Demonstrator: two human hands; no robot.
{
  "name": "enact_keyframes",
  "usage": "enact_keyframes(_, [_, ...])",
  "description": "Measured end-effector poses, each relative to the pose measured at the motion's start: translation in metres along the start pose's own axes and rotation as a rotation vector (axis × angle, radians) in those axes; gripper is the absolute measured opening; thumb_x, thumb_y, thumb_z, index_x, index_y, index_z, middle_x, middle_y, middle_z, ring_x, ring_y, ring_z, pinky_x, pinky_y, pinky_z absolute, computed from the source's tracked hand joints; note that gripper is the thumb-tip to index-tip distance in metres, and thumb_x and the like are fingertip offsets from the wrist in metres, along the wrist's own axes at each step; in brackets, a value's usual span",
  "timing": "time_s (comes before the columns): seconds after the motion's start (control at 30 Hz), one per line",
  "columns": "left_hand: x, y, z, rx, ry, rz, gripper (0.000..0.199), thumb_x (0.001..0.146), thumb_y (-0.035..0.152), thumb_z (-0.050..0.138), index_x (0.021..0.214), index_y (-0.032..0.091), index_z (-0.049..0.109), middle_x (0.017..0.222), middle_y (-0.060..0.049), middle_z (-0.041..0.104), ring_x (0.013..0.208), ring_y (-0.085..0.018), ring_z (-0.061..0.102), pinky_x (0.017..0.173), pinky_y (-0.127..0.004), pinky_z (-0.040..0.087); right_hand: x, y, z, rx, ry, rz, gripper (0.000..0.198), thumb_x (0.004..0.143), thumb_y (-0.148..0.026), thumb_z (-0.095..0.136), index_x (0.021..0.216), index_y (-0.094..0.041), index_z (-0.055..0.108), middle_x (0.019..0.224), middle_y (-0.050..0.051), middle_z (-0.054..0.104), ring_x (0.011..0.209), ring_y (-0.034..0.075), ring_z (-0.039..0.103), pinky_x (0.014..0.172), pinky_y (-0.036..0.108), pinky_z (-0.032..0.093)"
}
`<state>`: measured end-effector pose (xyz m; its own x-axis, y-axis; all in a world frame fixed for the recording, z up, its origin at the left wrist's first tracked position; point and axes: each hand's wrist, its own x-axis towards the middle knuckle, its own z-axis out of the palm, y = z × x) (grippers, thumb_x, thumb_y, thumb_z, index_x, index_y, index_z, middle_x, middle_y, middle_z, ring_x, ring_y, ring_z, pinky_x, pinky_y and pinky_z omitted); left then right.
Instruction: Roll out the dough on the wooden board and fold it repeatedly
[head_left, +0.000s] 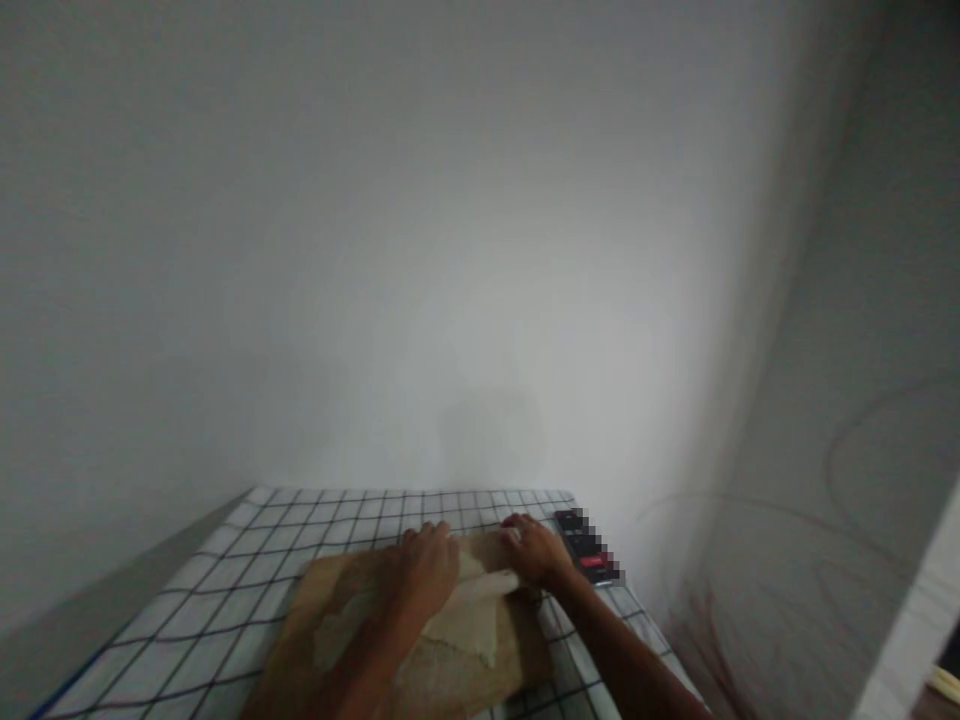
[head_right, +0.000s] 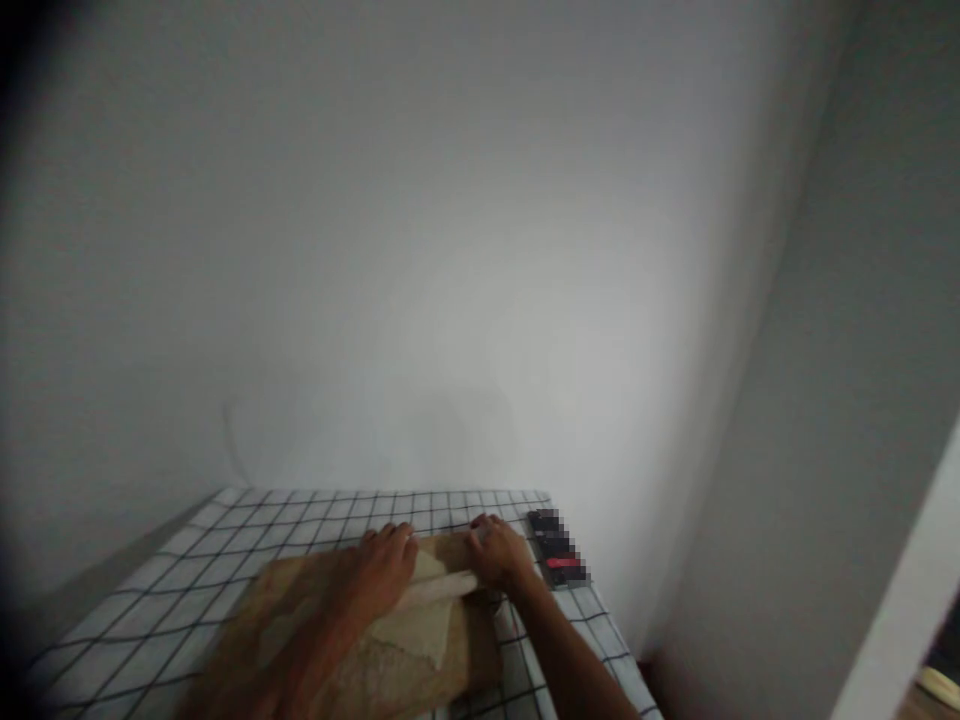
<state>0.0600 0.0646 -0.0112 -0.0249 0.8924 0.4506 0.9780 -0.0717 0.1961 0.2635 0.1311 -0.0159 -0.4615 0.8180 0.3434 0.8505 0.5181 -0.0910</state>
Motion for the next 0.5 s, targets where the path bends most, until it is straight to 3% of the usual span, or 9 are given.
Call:
enact_keyframes(0.13, [-0.003, -0.011, 0.0, 0.071, -0.077, -0.052, 0.033, 0.101, 0.028, 0.036, 0.106, 0.017, 0.067, 0.107, -0.014, 0.068, 0.105, -0.029, 0.062, 0.082, -0.041, 0.048, 0.02, 0.014, 0.018, 0.03, 0.026, -0.1, 0.036, 0.103, -0.025, 0.036, 0.116, -0.015, 0.068, 0.115, 0.015, 0.071, 0.105, 0.023, 0.068, 0.087, 0.034, 0.053])
enact_keyframes(0.27, [-0.002, -0.004, 0.005, 0.084, -0.028, -0.03, 0.029, 0.099, 0.025, 0.04, 0.109, 0.016, 0.066, 0.108, -0.015, 0.067, 0.105, -0.03, 0.062, 0.083, -0.042, 0.047, 0.029, 0.019, 0.025, 0.004, 0.032, -0.314, 0.022, 0.094, -0.017, 0.05, 0.101, -0.019, 0.071, 0.109, 0.01, 0.074, 0.107, 0.022, 0.066, 0.093, 0.036, 0.052])
enact_keyframes(0.5, [-0.014, -0.007, 0.013, 0.064, 0.106, 0.024, 0.031, 0.099, 0.022, 0.04, 0.115, 0.016, 0.066, 0.102, -0.015, 0.067, 0.098, -0.031, 0.063, 0.079, -0.043, 0.046, 0.002, 0.032, 0.032, -0.115, 0.081, -0.427, 0.026, 0.096, -0.013, 0.047, 0.109, -0.017, 0.069, 0.126, 0.016, 0.069, 0.118, 0.027, 0.063, 0.101, 0.047, 0.052])
